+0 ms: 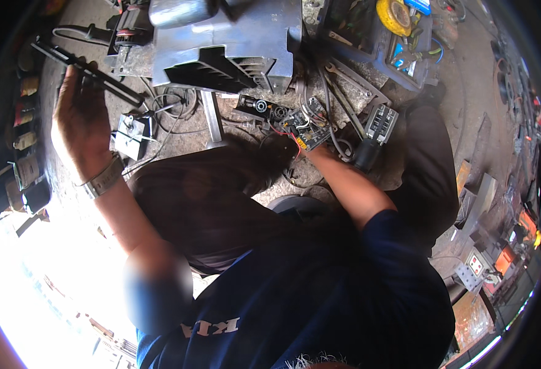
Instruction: The person sits on the floor of a workshop and assembles mechanical parts, including a cylindrical component and a metal housing. They use a tape measure to check dimensions and handle various tools and parts scattered around them.
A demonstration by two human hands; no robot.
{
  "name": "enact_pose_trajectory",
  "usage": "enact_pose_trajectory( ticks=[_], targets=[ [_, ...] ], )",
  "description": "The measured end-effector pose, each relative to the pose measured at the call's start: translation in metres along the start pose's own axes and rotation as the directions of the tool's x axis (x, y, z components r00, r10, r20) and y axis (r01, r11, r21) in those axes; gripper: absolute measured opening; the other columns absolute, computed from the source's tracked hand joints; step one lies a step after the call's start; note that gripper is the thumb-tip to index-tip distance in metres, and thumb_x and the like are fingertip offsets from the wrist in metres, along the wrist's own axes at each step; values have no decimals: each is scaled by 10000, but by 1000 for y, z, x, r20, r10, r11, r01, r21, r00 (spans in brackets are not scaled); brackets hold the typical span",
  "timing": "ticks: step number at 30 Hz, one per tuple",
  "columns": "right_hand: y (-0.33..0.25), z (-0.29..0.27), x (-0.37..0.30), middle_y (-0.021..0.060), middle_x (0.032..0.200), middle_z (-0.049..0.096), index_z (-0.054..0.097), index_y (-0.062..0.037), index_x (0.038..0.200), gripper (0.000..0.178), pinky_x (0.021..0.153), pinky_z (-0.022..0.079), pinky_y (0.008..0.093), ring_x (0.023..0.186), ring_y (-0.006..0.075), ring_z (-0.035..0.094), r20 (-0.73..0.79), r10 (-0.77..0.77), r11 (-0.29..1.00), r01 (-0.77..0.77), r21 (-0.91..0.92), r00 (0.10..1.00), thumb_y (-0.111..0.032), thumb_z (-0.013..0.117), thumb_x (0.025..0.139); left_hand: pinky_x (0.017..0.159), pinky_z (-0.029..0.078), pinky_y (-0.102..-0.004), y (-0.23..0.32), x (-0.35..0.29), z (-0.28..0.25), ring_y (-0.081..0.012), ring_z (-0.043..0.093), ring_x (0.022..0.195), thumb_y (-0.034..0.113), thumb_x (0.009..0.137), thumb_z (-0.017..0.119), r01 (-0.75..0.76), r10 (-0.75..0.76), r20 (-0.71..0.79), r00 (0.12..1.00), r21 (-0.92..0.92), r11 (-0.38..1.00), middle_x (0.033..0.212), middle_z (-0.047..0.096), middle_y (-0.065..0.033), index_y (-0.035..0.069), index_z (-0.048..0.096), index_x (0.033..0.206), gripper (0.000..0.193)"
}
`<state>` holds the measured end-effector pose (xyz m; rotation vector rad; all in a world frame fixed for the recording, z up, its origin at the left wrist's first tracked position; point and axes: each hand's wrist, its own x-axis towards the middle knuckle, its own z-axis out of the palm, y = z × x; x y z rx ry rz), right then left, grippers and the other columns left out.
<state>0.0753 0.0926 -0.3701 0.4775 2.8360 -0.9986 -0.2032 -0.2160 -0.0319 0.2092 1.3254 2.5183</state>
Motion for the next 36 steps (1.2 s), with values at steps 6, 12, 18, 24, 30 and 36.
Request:
enact_pose_trajectory(
  ticks=[6, 12, 18, 24, 30, 36],
  targets=[
    [-34, -51, -54, 230, 1330, 578, 640, -67, 1247, 300, 1003, 496, 518, 1189, 438, 614, 353, -25, 999, 35, -23, 935, -181, 613, 970, 855, 563, -366, -12, -6, 31, -250, 689, 949, -10, 934, 713, -65, 83, -307, 948, 70, 995, 1092, 727, -144, -39, 680, 1192, 262],
    [-53, -93, -92, 182, 1106, 632, 680, -62, 1121, 266, 992, 502, 494, 1147, 383, 622, 466, -255, 922, 358, -147, 847, -75, 639, 859, 873, 575, -391, -6, -37, 81, -244, 714, 969, 20, 992, 635, -203, 202, -79, 976, -6, 979, 1059, 737, -121, -11, 672, 1195, 209],
    [-32, -144, -128, 192, 1276, 640, 648, -1, 1117, 292, 1036, 509, 461, 1244, 388, 589, 483, -257, 913, 374, -162, 837, -131, 681, 858, 1004, 529, -437, -27, -83, 164, -272, 684, 1060, 7, 978, 649, -172, 187, 281, 941, -78, 982, 1130, 726, -143, -17, 660, 1247, 271],
    [-55, -230, -167, 246, 942, 720, 642, -59, 1146, 297, 810, 552, 514, 955, 445, 696, 211, -46, 998, 55, -39, 976, -209, 706, 898, 955, 545, -311, -99, -128, 248, -180, 689, 1022, -52, 928, 712, 194, -163, 369, 915, -49, 980, 1162, 727, -106, -50, 659, 1265, 340],
    [-26, -246, -181, 124, 767, 687, 685, -47, 1090, 262, 663, 520, 304, 726, 75, 605, -312, 223, 878, -51, 476, 924, -206, 755, 894, 925, 550, -294, -182, -168, 274, -162, 689, 1005, -27, 939, 715, 319, -314, 351, 882, 44, 947, 1127, 737, -105, -61, 666, 1249, 316],
    [-45, -286, -170, 24, 794, 684, 683, -6, 999, 163, 655, 507, 276, 754, 51, 590, -490, 278, 784, 99, 612, 826, -138, 733, 919, 862, 538, -243, -231, -196, 261, -111, 667, 945, -15, 952, 713, 183, -301, 338, 892, 338, 923, 1089, 735, -78, -54, 665, 1241, 296]
  ],
)
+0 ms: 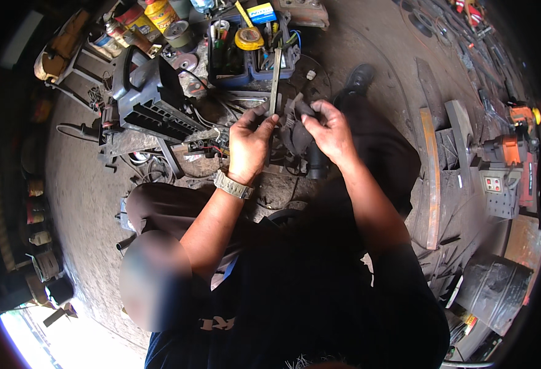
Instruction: The person sits on the floor of a workshop and assembles mechanical parts, including a cylindrical component and a metal housing. They use a tape measure to check dimensions and handle various tools and parts scattered around them.
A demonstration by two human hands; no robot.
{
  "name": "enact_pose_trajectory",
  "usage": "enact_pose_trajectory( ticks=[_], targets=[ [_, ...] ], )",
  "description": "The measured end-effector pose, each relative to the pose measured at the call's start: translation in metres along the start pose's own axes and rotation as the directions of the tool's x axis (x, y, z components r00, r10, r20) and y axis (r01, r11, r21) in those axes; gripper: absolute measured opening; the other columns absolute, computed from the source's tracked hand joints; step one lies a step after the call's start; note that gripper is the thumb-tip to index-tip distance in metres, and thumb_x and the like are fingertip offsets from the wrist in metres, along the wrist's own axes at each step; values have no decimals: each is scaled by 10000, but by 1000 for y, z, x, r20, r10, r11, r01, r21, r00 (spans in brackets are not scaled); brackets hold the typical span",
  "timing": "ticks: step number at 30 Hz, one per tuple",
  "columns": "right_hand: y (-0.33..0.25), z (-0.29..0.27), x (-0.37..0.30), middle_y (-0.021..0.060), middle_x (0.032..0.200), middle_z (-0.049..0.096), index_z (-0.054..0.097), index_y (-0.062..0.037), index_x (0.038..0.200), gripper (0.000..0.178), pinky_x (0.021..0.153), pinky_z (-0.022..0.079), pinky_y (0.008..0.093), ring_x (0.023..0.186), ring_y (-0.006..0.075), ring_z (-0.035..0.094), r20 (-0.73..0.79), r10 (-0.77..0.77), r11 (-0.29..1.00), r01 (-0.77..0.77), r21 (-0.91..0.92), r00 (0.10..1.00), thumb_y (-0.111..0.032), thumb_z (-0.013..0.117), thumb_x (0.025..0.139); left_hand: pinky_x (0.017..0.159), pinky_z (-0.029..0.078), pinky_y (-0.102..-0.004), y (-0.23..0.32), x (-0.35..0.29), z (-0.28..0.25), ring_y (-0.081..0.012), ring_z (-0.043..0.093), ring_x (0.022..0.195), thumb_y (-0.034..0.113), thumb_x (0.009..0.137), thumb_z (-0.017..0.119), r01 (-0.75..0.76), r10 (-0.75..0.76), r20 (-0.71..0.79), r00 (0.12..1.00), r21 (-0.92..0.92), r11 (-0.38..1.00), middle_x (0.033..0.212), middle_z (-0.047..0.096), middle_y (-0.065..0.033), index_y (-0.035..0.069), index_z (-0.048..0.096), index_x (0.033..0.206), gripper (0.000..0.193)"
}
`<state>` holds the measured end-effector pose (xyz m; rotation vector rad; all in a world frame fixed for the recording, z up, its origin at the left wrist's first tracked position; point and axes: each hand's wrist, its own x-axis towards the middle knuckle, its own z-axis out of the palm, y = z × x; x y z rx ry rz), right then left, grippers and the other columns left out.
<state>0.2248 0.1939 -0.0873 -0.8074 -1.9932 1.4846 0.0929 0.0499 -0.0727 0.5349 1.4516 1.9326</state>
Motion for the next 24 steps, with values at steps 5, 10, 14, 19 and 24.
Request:
enact_pose_trajectory(
  ticks=[5, 10, 14, 19, 24],
  targets=[
    [-4, 2, 19, 12, 862, 699, 680, -13, 1013, 147, 710, 506, 255, 819, 48, 602, -70, 3, 976, 12, 219, 998, -120, 733, 927, 876, 533, -240, -18, -4, -4, -107, 659, 958, -18, 958, 706, 24, -24, 7, 1000, 42, 999, 1081, 731, -71, -49, 660, 1248, 295],
    [-1, 5, 26, 3, 918, 704, 683, -3, 1075, 174, 738, 516, 254, 840, 58, 609, -128, -5, 988, 25, 153, 992, -89, 724, 930, 853, 520, -243, -25, -6, -4, -90, 628, 951, 22, 954, 720, -16, 15, 16, 1000, 61, 998, 1056, 686, -39, -36, 705, 1209, 262],
    [-3, 9, 35, 4, 949, 693, 684, -11, 1088, 144, 748, 524, 245, 833, 64, 619, -152, 41, 954, 6, 300, 988, -45, 708, 950, 852, 511, -255, -35, -6, -9, -108, 624, 939, 20, 935, 733, -31, 26, 37, 999, 146, 989, 1057, 669, -53, -27, 723, 1191, 260],
    [-6, 16, 56, 8, 935, 696, 689, -13, 1058, 127, 768, 517, 237, 838, 61, 615, -204, 6, 850, 103, 516, 979, -39, 721, 937, 841, 508, -268, -34, -7, -10, -158, 645, 908, 27, 904, 755, -188, 165, 94, 982, 343, 920, 1022, 676, -92, -22, 731, 1173, 274],
    [-9, 23, 51, 5, 962, 706, 698, -26, 1054, 102, 785, 522, 224, 870, 59, 633, -125, 67, 765, 30, 644, 990, -4, 706, 955, 842, 517, -289, -23, -9, -11, -181, 657, 907, 18, 899, 752, -175, 155, 83, 984, 374, 911, 1016, 689, -102, -23, 739, 1157, 262]
  ],
)
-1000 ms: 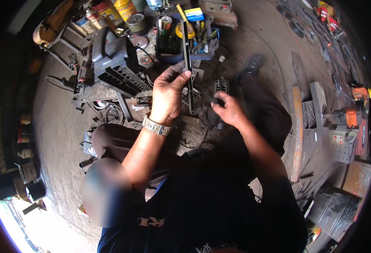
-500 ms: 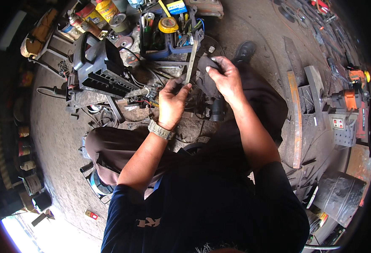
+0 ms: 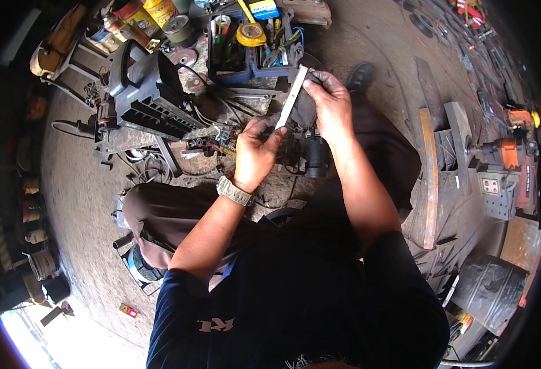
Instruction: The person sits on the floor of a workshop and assembles mechanical parts, including a cylindrical component and a metal housing. They use a tape measure to check dimensions and handle various tools and parts scattered around them.
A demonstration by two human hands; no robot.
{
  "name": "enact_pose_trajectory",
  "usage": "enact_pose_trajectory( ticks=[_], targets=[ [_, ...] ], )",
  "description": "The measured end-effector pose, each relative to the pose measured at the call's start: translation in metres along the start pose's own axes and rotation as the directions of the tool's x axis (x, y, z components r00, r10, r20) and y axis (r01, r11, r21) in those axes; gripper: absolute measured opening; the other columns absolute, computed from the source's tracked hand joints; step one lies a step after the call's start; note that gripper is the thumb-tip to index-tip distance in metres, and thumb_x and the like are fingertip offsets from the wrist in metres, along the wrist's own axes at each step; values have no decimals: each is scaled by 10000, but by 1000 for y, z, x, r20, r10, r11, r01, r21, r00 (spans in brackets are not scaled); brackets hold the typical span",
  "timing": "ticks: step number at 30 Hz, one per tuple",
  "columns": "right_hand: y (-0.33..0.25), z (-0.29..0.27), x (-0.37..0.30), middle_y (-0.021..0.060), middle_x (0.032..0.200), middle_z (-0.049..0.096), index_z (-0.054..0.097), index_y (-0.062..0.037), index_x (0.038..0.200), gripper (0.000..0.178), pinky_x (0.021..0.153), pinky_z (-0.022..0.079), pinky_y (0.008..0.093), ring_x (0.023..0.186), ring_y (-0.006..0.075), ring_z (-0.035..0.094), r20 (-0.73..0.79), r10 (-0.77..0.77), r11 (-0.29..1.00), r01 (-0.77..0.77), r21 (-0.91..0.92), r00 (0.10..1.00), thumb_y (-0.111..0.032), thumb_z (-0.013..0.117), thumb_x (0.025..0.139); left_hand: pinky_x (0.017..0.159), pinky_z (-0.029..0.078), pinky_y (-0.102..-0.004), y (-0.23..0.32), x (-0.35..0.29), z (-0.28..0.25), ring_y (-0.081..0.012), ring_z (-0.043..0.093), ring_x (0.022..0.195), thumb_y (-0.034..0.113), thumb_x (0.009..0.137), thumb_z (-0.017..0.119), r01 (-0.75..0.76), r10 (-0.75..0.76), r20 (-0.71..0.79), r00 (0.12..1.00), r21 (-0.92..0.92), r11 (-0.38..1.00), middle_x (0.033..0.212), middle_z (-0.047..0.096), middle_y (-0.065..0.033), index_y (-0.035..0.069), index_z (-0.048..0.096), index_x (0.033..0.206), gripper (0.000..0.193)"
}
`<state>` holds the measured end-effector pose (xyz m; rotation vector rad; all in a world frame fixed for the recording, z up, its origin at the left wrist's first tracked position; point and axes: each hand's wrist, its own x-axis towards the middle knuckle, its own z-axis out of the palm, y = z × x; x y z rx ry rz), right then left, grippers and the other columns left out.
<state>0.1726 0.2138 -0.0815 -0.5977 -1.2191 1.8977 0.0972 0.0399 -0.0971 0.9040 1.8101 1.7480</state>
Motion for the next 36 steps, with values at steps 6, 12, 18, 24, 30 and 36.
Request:
enact_pose_trajectory(
  ticks=[6, 12, 18, 24, 30, 36],
  targets=[
    [-3, 4, -9, 26, 1020, 724, 708, -2, 1139, 174, 812, 534, 236, 894, 73, 651, -12, 49, 991, -47, 123, 999, -35, 700, 969, 753, 482, -247, 2, 1, 0, -113, 601, 829, -4, 911, 752, -153, 158, -27, 987, 151, 977, 921, 644, -54, -55, 732, 1165, 260],
    [0, 12, -18, 31, 1019, 721, 691, 25, 1164, 203, 810, 533, 241, 897, 78, 650, 63, 117, 992, -120, 48, 991, -72, 691, 986, 734, 484, -254, 4, -1, 1, -119, 592, 788, -2, 907, 755, -180, 200, -76, 977, 219, 959, 873, 631, -69, -49, 734, 1189, 288],
    [18, 6, -25, 64, 1079, 716, 653, 77, 1254, 354, 811, 514, 230, 931, 81, 635, 62, 165, 985, -161, -66, 984, -121, 731, 972, 723, 486, -260, 8, 0, 0, -134, 592, 774, -16, 886, 761, -151, 172, -80, 982, 214, 965, 851, 616, -72, -45, 734, 1201, 318],
    [20, 3, -39, 17, 1005, 697, 674, 50, 1193, 282, 740, 481, 215, 876, 52, 595, 68, 182, 976, -171, -136, 981, -131, 720, 982, 731, 496, -269, 9, 2, 0, -148, 608, 783, -13, 871, 768, -124, 137, -50, 989, 202, 971, 865, 631, -81, -41, 739, 1200, 331],
    [18, 3, -59, -12, 942, 703, 719, -7, 1101, 153, 710, 482, 213, 816, 46, 597, 56, 194, 976, -187, -115, 979, -104, 706, 985, 838, 493, -257, 2, 3, 0, -135, 621, 901, 15, 896, 766, -111, 111, 0, 994, 88, 990, 956, 675, -80, -23, 741, 1212, 320],
    [16, -8, -59, 18, 971, 726, 724, 3, 1076, 128, 778, 509, 226, 873, 63, 635, 38, 169, 985, -167, -48, 985, -75, 709, 975, 862, 499, -269, -1, 0, 12, -155, 630, 937, 19, 909, 751, -80, 77, 27, 997, 150, 985, 979, 670, -79, 10, 737, 1240, 332]
  ],
)
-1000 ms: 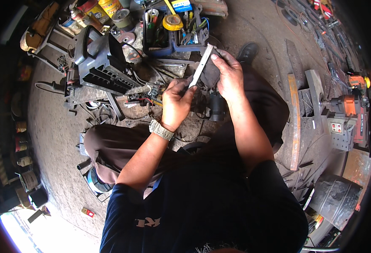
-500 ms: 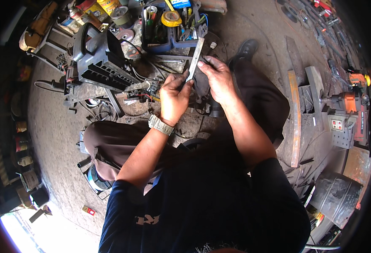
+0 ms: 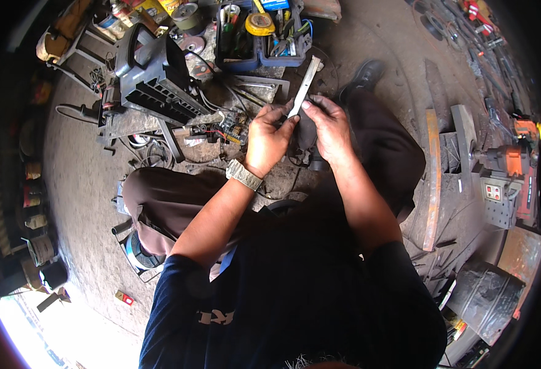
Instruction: The person sits on the floor of a workshop and assembles mechanical parts, including a cylindrical component and a metal housing. They use a tape measure to check dimensions and handle various tools and parts scattered around them.
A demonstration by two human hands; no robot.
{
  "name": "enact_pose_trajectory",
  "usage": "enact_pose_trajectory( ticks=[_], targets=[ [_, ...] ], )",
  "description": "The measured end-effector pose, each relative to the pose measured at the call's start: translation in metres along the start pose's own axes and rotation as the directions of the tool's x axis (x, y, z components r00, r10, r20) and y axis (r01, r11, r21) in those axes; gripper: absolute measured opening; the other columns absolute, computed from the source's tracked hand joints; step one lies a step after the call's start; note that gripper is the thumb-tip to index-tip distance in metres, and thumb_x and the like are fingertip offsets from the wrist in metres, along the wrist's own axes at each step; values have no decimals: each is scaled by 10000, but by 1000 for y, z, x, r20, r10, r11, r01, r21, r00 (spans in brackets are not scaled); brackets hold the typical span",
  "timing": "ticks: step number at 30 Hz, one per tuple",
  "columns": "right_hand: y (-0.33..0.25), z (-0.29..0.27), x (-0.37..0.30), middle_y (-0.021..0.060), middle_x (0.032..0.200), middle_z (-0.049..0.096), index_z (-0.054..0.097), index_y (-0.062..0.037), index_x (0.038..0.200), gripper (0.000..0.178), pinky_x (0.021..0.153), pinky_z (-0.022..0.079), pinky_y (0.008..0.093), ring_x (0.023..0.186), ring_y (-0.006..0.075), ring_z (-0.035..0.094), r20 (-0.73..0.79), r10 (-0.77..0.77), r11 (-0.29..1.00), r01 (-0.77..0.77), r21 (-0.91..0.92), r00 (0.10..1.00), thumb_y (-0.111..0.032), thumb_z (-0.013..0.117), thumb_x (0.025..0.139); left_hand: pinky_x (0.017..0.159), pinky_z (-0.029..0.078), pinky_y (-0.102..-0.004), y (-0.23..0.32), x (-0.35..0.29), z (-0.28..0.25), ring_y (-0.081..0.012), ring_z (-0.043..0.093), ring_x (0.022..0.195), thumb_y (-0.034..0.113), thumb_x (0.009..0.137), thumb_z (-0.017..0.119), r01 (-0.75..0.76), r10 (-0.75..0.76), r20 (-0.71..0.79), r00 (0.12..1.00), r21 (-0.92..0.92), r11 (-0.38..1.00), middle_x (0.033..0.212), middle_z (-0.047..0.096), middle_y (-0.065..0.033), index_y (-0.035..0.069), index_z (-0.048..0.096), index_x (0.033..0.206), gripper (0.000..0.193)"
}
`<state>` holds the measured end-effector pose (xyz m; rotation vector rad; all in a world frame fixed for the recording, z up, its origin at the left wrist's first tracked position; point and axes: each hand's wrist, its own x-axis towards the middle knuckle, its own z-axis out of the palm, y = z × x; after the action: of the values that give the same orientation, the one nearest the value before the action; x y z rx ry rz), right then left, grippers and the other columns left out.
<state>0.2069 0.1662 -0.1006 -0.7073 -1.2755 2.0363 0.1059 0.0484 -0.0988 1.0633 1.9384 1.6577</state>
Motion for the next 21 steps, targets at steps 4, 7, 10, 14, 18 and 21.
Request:
enact_pose_trajectory(
  ticks=[4, 7, 10, 14, 18, 21],
  targets=[
    [3, -4, 1, 14, 957, 722, 712, -5, 1045, 99, 763, 502, 221, 855, 54, 628, -1, -43, 999, 43, 22, 999, -77, 709, 977, 895, 496, -284, 2, -1, 3, -182, 633, 954, 28, 918, 743, -33, 33, 39, 999, -8, 999, 1027, 667, -106, -17, 705, 1272, 359],
    [3, -7, 3, 5, 944, 717, 707, -14, 1036, 90, 760, 506, 222, 847, 55, 629, -18, -25, 999, 25, 40, 1000, -76, 716, 972, 890, 514, -314, 2, 0, 3, -251, 661, 960, 27, 905, 741, -70, 70, 37, 997, -20, 997, 1026, 675, -142, -31, 714, 1225, 327],
    [2, -5, 1, -2, 938, 714, 701, -19, 1038, 89, 752, 509, 222, 832, 54, 628, 15, -47, 998, 46, 40, 999, -71, 716, 968, 907, 518, -319, 3, -1, 1, -272, 672, 992, 27, 906, 738, -68, 69, 38, 997, -26, 997, 1049, 683, -148, -35, 723, 1199, 300],
    [3, -11, 5, -13, 930, 708, 695, -31, 1033, 83, 745, 511, 218, 815, 51, 628, 42, 37, 996, -40, 79, 998, -63, 718, 960, 916, 516, -315, 4, 0, -2, -256, 673, 1022, 46, 912, 742, -48, 52, 64, 997, -59, 997, 1084, 692, -142, -21, 731, 1198, 293],
    [-4, -11, 4, -30, 892, 680, 689, -40, 1005, 67, 701, 486, 216, 790, 36, 593, 60, 18, 1000, -16, -26, 998, -60, 724, 951, 892, 529, -324, 10, 11, -9, -211, 678, 982, 107, 925, 758, 16, -15, 17, 1000, -85, 996, 1061, 702, -153, -11, 722, 1217, 318],
    [-9, -10, 4, -45, 844, 643, 688, -30, 1002, 89, 646, 453, 224, 754, 31, 548, 78, -23, 983, 36, -179, 997, -71, 735, 939, 841, 534, -273, 21, 46, -6, -127, 665, 917, 180, 922, 797, 112, -111, 20, 994, -224, 968, 1023, 735, -88, -39, 697, 1221, 384]
  ],
)
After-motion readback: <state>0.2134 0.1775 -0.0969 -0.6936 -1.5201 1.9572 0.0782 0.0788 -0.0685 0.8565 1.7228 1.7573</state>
